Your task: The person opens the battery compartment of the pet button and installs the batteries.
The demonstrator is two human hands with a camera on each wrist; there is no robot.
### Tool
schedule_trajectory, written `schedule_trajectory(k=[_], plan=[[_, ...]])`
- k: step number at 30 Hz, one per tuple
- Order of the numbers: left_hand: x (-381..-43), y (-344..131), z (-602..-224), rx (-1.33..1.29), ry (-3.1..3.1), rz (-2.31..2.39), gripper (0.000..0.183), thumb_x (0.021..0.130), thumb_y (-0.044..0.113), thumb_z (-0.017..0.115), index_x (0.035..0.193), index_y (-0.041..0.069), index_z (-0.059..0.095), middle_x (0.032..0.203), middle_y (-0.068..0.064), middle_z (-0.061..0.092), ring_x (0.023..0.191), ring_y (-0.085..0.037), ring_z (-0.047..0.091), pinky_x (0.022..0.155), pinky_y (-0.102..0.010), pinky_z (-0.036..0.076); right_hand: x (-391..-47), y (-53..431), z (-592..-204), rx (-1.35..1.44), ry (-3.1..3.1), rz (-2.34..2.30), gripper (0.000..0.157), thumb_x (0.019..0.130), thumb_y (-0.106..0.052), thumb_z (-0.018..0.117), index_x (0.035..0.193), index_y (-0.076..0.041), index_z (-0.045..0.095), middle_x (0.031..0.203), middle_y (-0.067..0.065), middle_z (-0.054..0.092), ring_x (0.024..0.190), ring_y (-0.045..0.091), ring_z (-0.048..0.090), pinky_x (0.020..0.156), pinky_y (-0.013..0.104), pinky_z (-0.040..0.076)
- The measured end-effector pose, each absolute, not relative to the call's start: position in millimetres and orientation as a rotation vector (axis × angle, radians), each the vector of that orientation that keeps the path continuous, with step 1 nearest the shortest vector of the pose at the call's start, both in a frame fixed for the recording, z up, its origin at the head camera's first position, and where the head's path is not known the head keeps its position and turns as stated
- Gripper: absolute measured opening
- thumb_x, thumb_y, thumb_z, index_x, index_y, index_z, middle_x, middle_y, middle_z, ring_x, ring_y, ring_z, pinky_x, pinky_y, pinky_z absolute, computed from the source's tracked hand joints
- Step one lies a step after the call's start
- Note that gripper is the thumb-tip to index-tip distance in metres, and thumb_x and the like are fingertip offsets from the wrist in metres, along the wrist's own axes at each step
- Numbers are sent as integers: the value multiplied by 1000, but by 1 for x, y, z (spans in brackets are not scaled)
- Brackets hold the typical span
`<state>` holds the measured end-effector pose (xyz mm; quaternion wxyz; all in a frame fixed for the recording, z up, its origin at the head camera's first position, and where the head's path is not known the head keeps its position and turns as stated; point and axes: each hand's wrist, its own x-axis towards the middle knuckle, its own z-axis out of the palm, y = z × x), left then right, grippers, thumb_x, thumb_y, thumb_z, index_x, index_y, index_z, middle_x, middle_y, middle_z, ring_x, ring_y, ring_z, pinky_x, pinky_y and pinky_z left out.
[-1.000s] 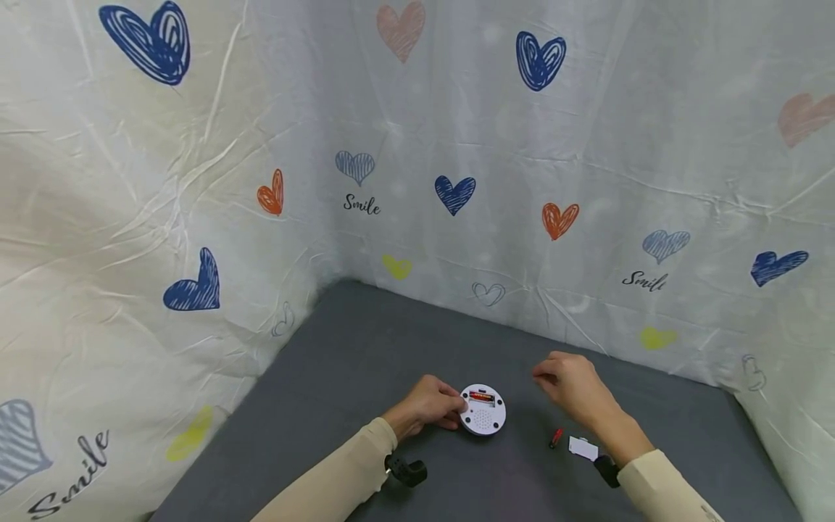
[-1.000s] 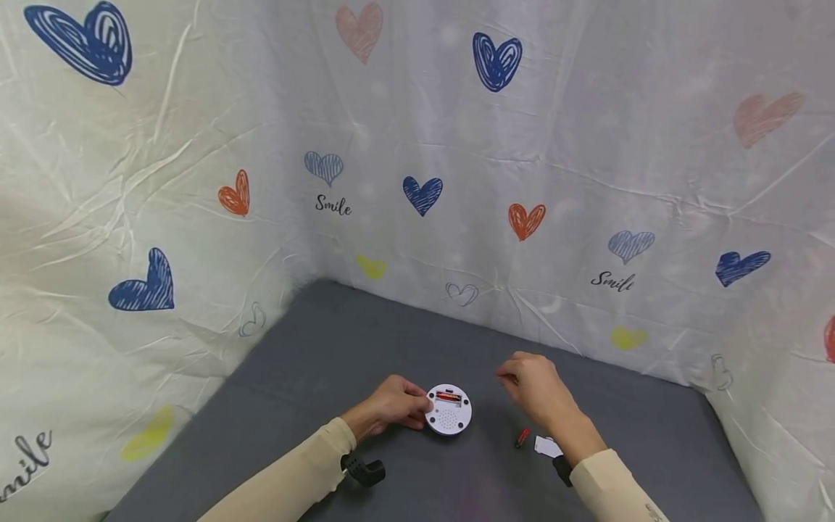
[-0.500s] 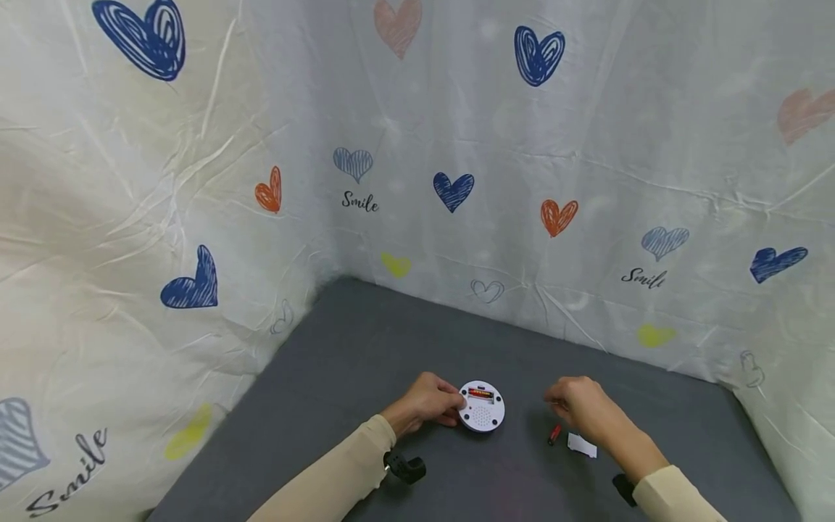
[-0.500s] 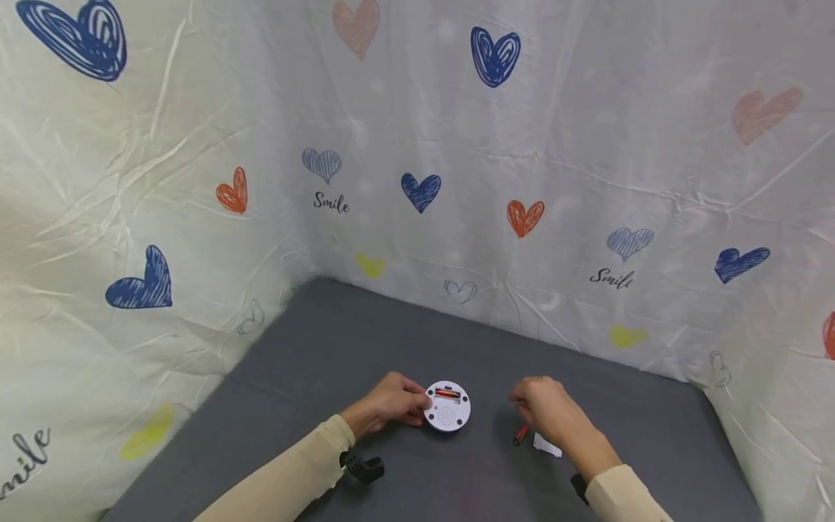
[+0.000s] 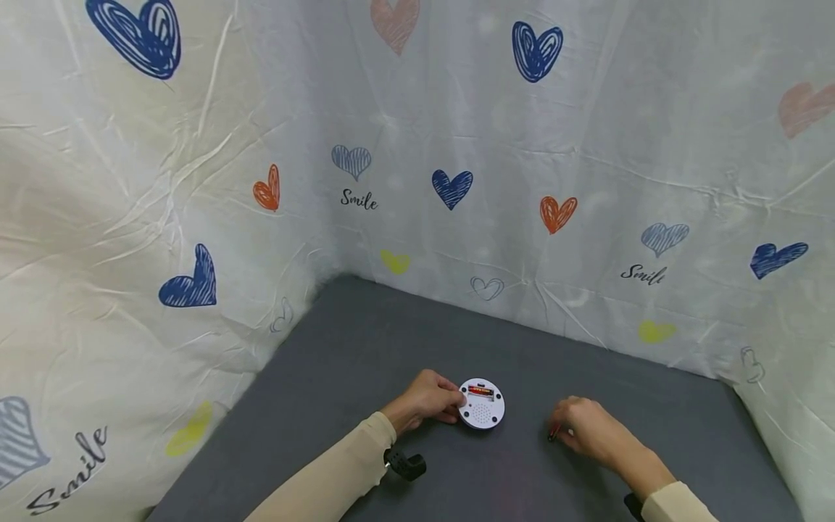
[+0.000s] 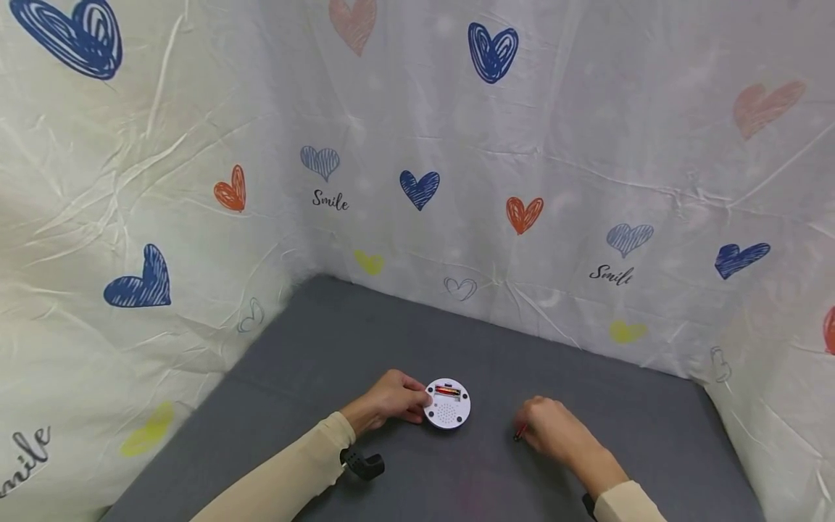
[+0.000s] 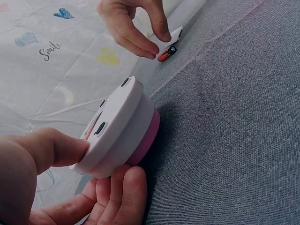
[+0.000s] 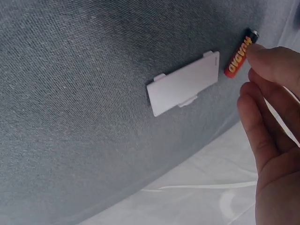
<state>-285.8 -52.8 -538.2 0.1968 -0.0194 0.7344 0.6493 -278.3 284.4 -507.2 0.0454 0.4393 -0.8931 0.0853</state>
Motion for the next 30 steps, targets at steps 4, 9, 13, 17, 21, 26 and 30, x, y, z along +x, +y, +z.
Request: schedule_trajectory(k=[4, 9, 13, 17, 21, 26, 30], plan=[[-286, -53, -538, -55, 2050, 1822, 20, 94, -1, 76, 112, -9, 77, 91, -13, 79, 72, -14, 73, 69, -31, 70, -278, 284, -511, 1348, -2706, 246, 29, 78, 4, 91, 85, -22, 80, 88, -10, 75, 83, 10, 68, 70, 33, 62], [-286, -54, -539, -49, 2050, 1823, 21, 94, -1, 77, 114, -9, 77, 92, -13, 79, 73, -14, 74, 70, -32, 70, -278, 284, -518, 1356, -2673, 245, 33, 74, 8, 88, 83, -22, 78, 88, -10, 73, 84, 11, 66, 68, 31, 60], [-284, -54, -538, -41, 2060, 1814, 20, 95, 1, 77, 113, -8, 78, 92, -13, 79, 74, -15, 74, 71, -33, 70, -277, 284, -523, 1352, -2673, 254, 34, 76, 9, 86, 83, -23, 78, 87, -12, 72, 83, 9, 65, 67, 29, 59], [-284, -54, -538, -41, 2074, 1808, 20, 96, 1, 77, 113, -8, 78, 92, -12, 79, 75, -15, 74, 71, -34, 71, -277, 282, -524, 1332, -2692, 229, 32, 80, 7, 86, 84, -24, 78, 87, -12, 72, 82, 7, 63, 66, 28, 58], [-285, -54, -539, -48, 2076, 1811, 21, 95, 1, 77, 114, -8, 77, 93, -13, 79, 76, -16, 75, 71, -34, 71, -278, 279, -523, 1296, -2730, 178, 25, 86, 0, 88, 88, -23, 80, 89, -11, 74, 83, 7, 64, 67, 30, 60], [-285, -53, -540, -49, 2072, 1819, 22, 94, 0, 77, 115, -9, 77, 93, -13, 79, 76, -16, 75, 71, -34, 71, -279, 273, -520, 1253, -2733, 163, 19, 88, -3, 89, 92, -21, 81, 92, -9, 76, 85, 10, 68, 70, 32, 62], [-285, -53, -539, -51, 2075, 1815, 23, 95, 0, 77, 116, -9, 76, 94, -13, 79, 76, -16, 75, 71, -34, 71, -283, 266, -512, 1241, -2686, 182, 18, 88, -3, 88, 94, -19, 81, 91, -9, 75, 84, 11, 69, 70, 33, 62]])
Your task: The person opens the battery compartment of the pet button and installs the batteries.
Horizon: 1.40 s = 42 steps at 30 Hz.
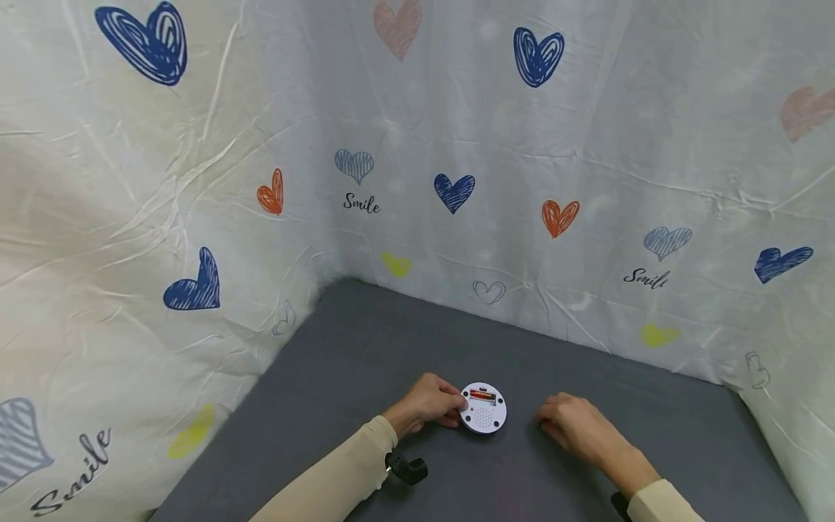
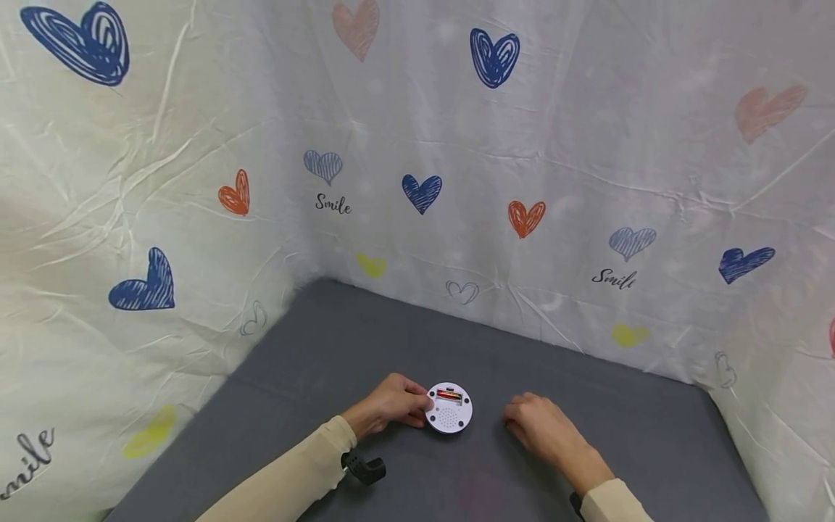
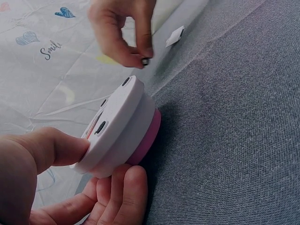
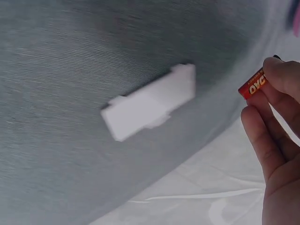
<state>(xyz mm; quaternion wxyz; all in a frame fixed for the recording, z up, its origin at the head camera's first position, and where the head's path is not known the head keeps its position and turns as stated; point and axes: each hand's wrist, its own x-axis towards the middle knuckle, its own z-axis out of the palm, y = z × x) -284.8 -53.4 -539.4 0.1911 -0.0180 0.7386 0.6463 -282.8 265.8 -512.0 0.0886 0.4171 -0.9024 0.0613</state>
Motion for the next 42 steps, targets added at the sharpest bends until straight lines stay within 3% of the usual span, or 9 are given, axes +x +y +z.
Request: schedule_trajectory(k=[21, 42], plan=[[-285, -56, -538, -51, 2040, 1843, 18, 93, -1, 77, 110, -8, 77, 91, -13, 79, 74, -15, 75, 69, -33, 70, -298, 217, -470, 1192, -2647, 370, 17, 95, -2, 83, 105, -16, 83, 98, -4, 78, 90, 14, 73, 77, 36, 65], [-283, -57, -539, -39, 2050, 1837, 17, 94, 2, 77, 109, -6, 79, 91, -14, 79, 74, -16, 77, 68, -33, 70, -298, 167, -480, 1244, -2692, 542, 14, 96, -5, 82, 109, -11, 85, 100, -2, 81, 91, 10, 74, 77, 30, 65]])
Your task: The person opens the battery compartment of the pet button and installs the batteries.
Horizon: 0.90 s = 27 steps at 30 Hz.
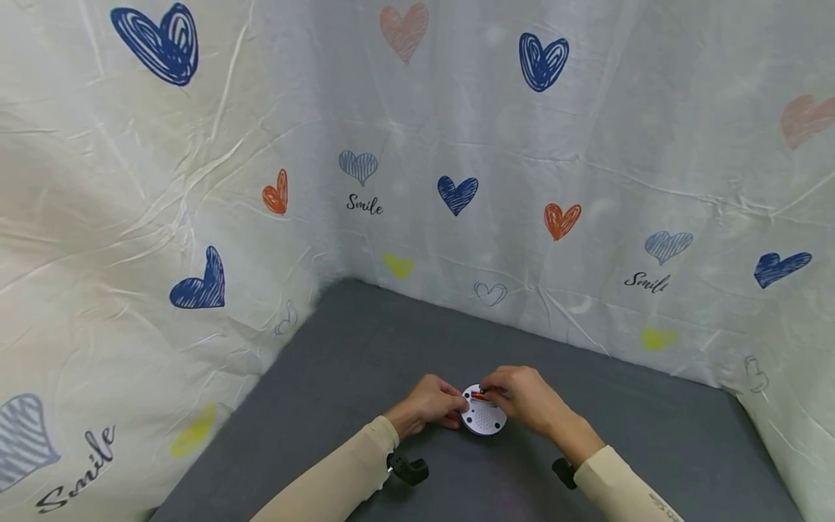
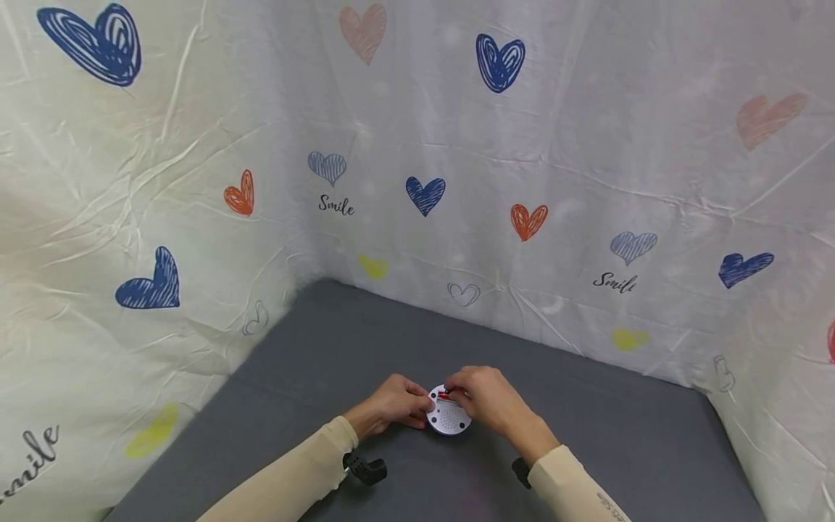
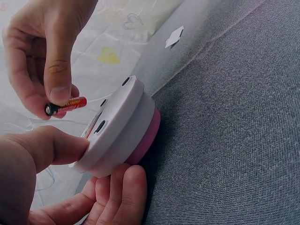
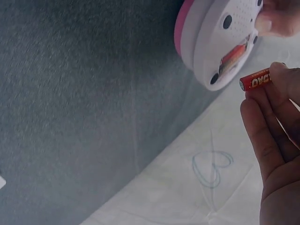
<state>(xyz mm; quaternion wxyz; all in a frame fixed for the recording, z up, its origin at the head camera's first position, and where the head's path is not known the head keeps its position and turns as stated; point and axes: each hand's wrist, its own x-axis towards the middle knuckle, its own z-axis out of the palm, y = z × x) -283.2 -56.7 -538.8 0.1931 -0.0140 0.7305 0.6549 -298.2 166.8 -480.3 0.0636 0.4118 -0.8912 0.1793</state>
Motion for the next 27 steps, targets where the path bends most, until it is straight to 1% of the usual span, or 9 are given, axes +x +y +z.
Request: schedule_trajectory(k=[9, 13, 22, 27], plan=[[-281, -56, -541, -32, 2025, 1859, 14, 94, 0, 77, 105, -7, 79, 89, -15, 79, 72, -16, 76, 67, -32, 70, -300, 158, -491, 1267, -2688, 571, 14, 96, -4, 82, 106, -13, 84, 100, -3, 82, 90, 9, 74, 77, 30, 65], [-280, -55, -541, -47, 2045, 1848, 14, 94, 0, 77, 106, -7, 78, 90, -14, 79, 73, -16, 77, 67, -32, 70, -299, 156, -494, 1265, -2691, 558, 14, 95, -3, 82, 105, -13, 84, 99, -2, 82, 90, 10, 74, 77, 30, 66], [-282, -55, -540, -52, 2056, 1848, 15, 93, 0, 77, 107, -6, 79, 90, -14, 79, 71, -15, 76, 67, -33, 70, -299, 157, -500, 1250, -2681, 558, 14, 92, -3, 85, 101, -13, 84, 94, -4, 80, 82, 5, 68, 70, 24, 61], [-281, -56, -539, -43, 2041, 1859, 14, 94, 0, 77, 106, -6, 79, 88, -14, 79, 70, -15, 75, 67, -32, 70, -300, 156, -502, 1267, -2651, 540, 15, 89, -2, 87, 99, -13, 85, 92, -3, 79, 81, 6, 68, 69, 24, 61]])
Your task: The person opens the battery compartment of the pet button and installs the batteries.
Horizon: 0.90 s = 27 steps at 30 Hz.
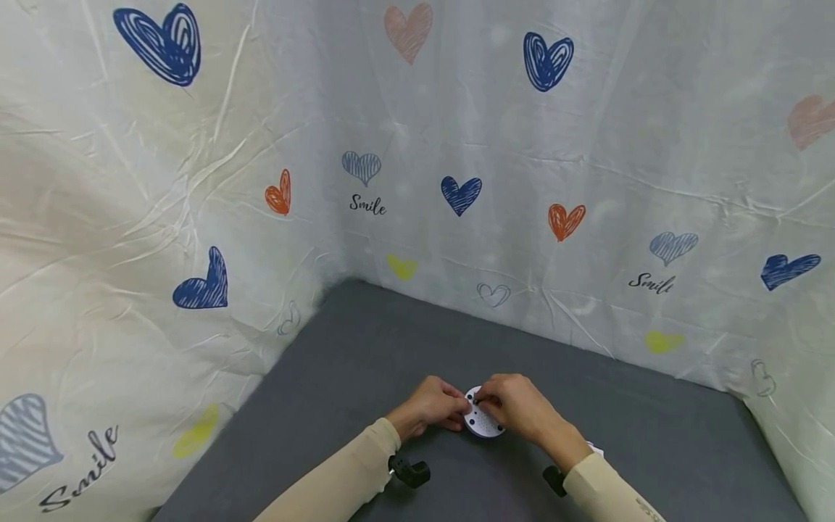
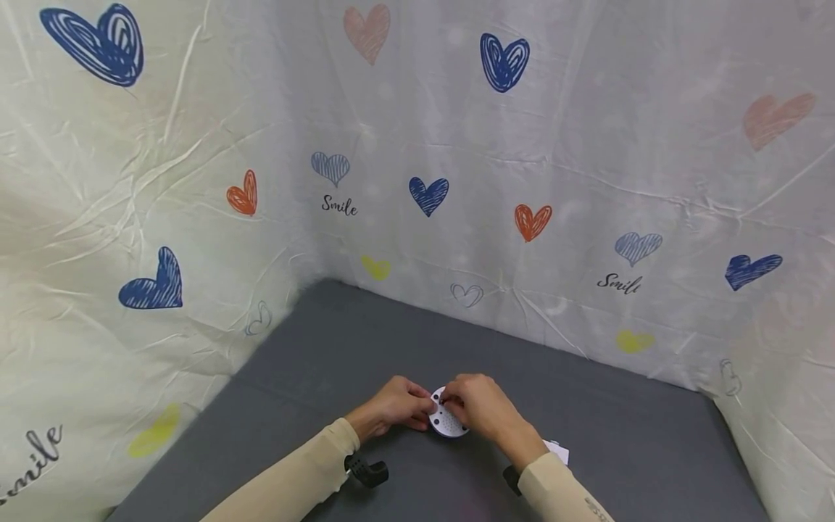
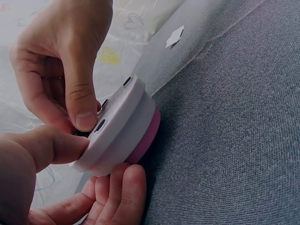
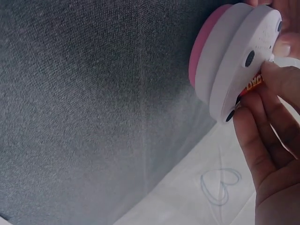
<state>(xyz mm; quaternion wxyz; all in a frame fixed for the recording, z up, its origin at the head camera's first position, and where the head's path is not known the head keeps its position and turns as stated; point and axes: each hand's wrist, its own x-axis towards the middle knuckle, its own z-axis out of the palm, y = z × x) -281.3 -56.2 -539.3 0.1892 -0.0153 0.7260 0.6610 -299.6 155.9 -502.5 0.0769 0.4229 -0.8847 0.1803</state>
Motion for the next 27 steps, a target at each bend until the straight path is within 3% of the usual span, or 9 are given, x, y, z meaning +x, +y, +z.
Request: schedule_trajectory(k=[7, 13, 21, 27], plan=[[-280, -56, -538, -41, 2027, 1867, 16, 94, 0, 76, 107, -7, 79, 90, -14, 79, 71, -15, 75, 67, -32, 70, -299, 155, -505, 1236, -2672, 546, 15, 88, -1, 88, 100, -10, 87, 88, -2, 76, 75, 5, 66, 62, 20, 55], [-281, -57, -539, -40, 2031, 1863, 18, 95, 1, 77, 110, -8, 79, 92, -15, 79, 74, -16, 77, 69, -34, 70, -299, 156, -505, 1202, -2697, 580, 14, 91, -4, 87, 102, -12, 87, 91, -2, 76, 78, 5, 67, 64, 20, 57], [-282, -56, -541, -32, 2020, 1865, 18, 96, 2, 77, 111, -8, 78, 91, -15, 79, 73, -16, 76, 70, -35, 71, -295, 160, -503, 1107, -2713, 566, 10, 95, -11, 84, 104, -10, 86, 95, -2, 77, 84, 10, 72, 71, 27, 63], [-284, -56, -540, -45, 2040, 1840, 20, 95, 3, 78, 112, -8, 78, 91, -14, 79, 74, -17, 76, 71, -36, 71, -293, 165, -494, 823, -2811, 583, 17, 97, -21, 83, 107, -7, 85, 98, 3, 77, 91, 19, 74, 79, 40, 66]])
